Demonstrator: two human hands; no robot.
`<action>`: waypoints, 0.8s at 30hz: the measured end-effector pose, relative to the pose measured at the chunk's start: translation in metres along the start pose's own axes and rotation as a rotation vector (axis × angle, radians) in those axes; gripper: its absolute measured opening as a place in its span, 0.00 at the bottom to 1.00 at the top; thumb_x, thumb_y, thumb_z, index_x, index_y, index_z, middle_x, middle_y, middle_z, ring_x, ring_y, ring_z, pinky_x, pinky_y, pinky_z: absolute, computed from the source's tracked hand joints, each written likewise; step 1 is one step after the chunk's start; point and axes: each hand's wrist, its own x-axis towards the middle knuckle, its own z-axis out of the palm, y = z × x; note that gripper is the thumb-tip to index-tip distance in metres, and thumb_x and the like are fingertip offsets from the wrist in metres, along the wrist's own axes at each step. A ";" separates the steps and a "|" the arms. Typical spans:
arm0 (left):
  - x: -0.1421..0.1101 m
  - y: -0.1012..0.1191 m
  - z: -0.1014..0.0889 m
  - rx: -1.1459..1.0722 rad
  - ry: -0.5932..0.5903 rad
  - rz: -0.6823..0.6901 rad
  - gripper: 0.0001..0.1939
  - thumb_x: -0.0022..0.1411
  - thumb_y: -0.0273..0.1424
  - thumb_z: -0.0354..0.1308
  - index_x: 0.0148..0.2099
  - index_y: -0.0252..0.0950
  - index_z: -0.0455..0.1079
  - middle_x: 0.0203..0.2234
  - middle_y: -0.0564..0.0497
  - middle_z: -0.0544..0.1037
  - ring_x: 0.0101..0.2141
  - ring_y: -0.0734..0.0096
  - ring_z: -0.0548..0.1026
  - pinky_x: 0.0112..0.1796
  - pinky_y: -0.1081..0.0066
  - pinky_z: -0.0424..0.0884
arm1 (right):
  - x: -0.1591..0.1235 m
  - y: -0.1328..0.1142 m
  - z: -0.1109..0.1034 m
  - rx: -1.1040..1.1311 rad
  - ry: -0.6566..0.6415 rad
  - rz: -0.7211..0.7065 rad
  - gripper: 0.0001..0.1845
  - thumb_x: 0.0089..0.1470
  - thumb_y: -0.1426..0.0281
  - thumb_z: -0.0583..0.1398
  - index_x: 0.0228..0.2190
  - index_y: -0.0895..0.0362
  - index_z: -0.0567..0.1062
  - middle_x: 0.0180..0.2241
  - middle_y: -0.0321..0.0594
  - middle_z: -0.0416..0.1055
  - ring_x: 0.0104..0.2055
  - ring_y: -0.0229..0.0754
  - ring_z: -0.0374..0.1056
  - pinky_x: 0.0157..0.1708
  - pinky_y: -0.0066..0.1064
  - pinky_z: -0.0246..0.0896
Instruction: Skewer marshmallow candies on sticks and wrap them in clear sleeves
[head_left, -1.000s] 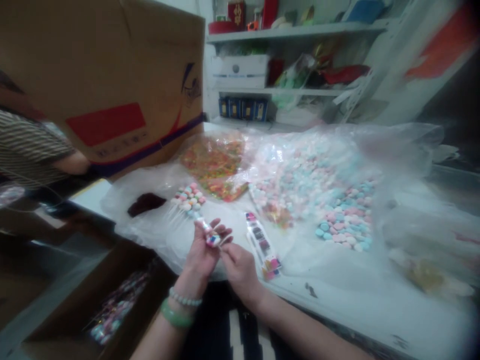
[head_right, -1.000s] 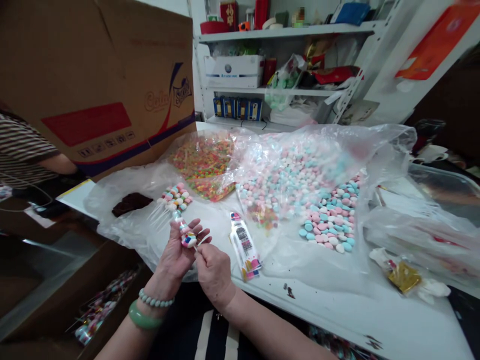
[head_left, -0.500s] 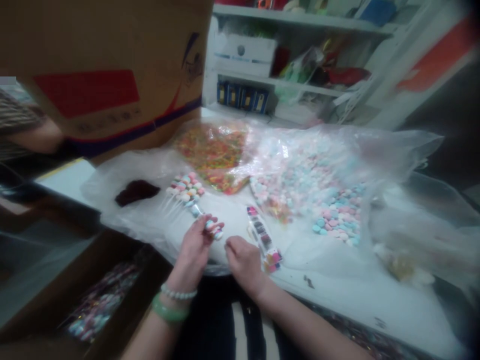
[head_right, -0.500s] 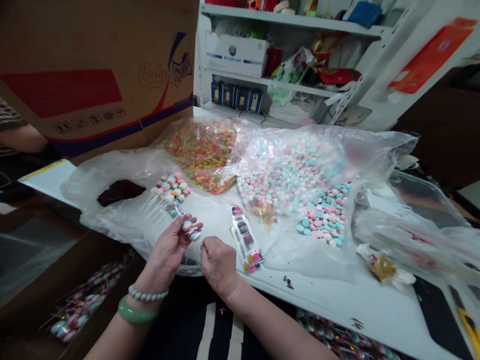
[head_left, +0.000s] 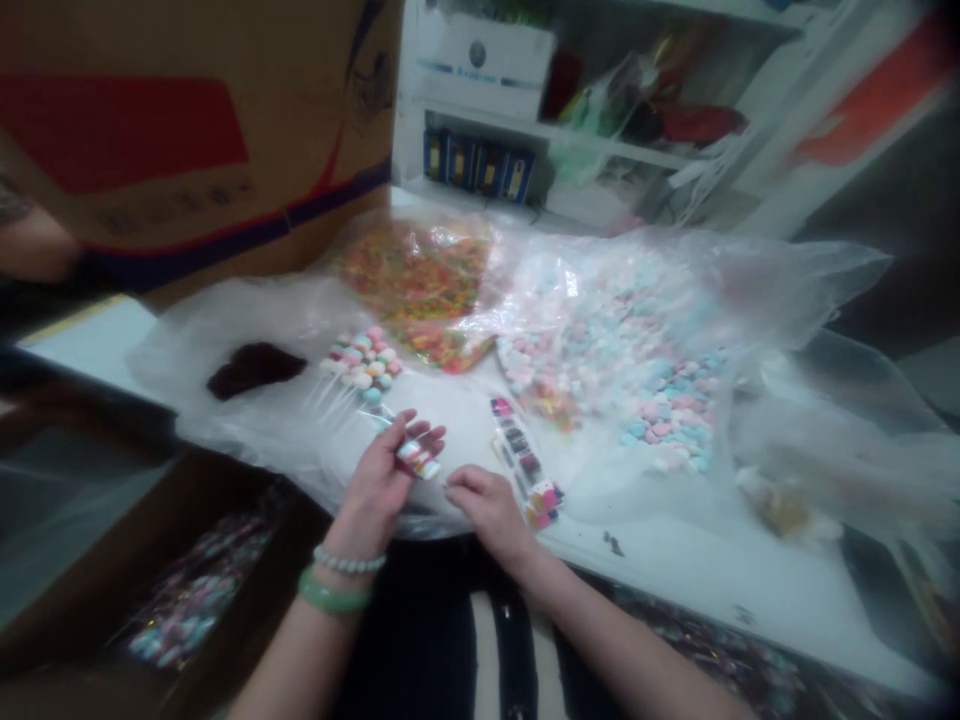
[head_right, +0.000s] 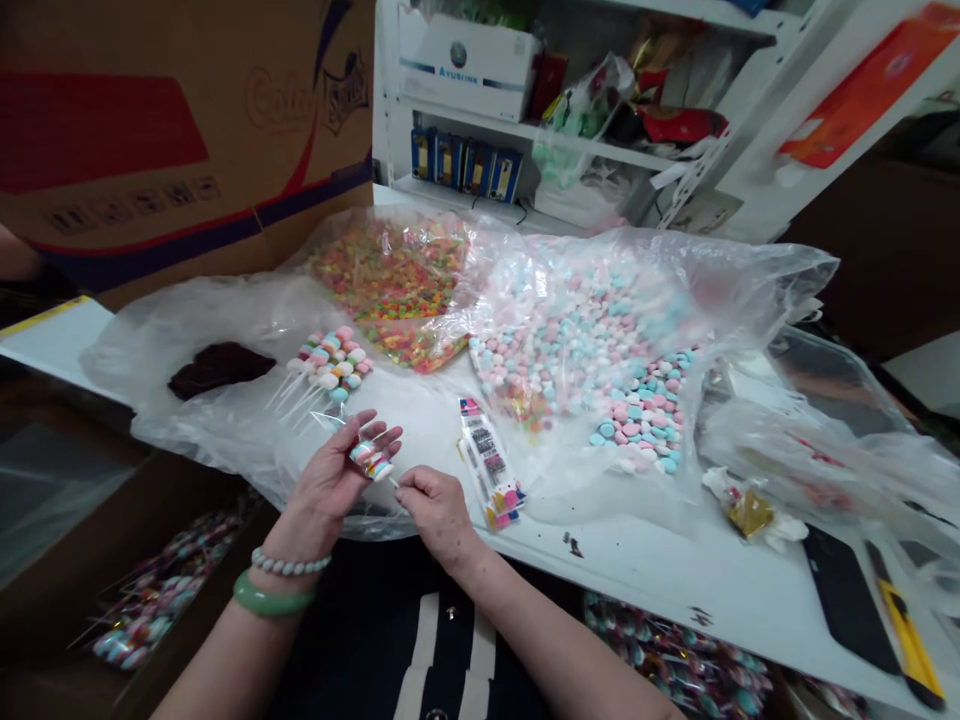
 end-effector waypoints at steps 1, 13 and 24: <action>0.003 0.001 0.001 -0.001 0.024 -0.001 0.03 0.61 0.25 0.58 0.39 0.32 0.70 0.30 0.46 0.77 0.36 0.55 0.81 0.36 0.58 0.78 | 0.001 0.000 -0.001 -0.012 0.009 0.008 0.08 0.52 0.70 0.57 0.22 0.54 0.71 0.22 0.32 0.66 0.29 0.37 0.63 0.33 0.27 0.55; 0.033 0.008 0.017 -0.019 0.222 -0.036 0.04 0.61 0.23 0.57 0.33 0.33 0.67 0.23 0.52 0.73 0.26 0.69 0.77 0.32 0.65 0.77 | 0.031 0.018 -0.005 -0.358 -0.039 -0.196 0.09 0.54 0.73 0.54 0.26 0.54 0.73 0.28 0.36 0.73 0.32 0.38 0.66 0.35 0.27 0.57; 0.035 -0.007 0.033 -0.044 0.126 -0.129 0.06 0.61 0.29 0.56 0.31 0.36 0.63 0.21 0.53 0.68 0.22 0.72 0.71 0.28 0.71 0.69 | 0.034 0.024 -0.012 -0.235 0.048 -0.188 0.13 0.57 0.67 0.51 0.26 0.50 0.74 0.26 0.41 0.75 0.29 0.45 0.71 0.30 0.33 0.63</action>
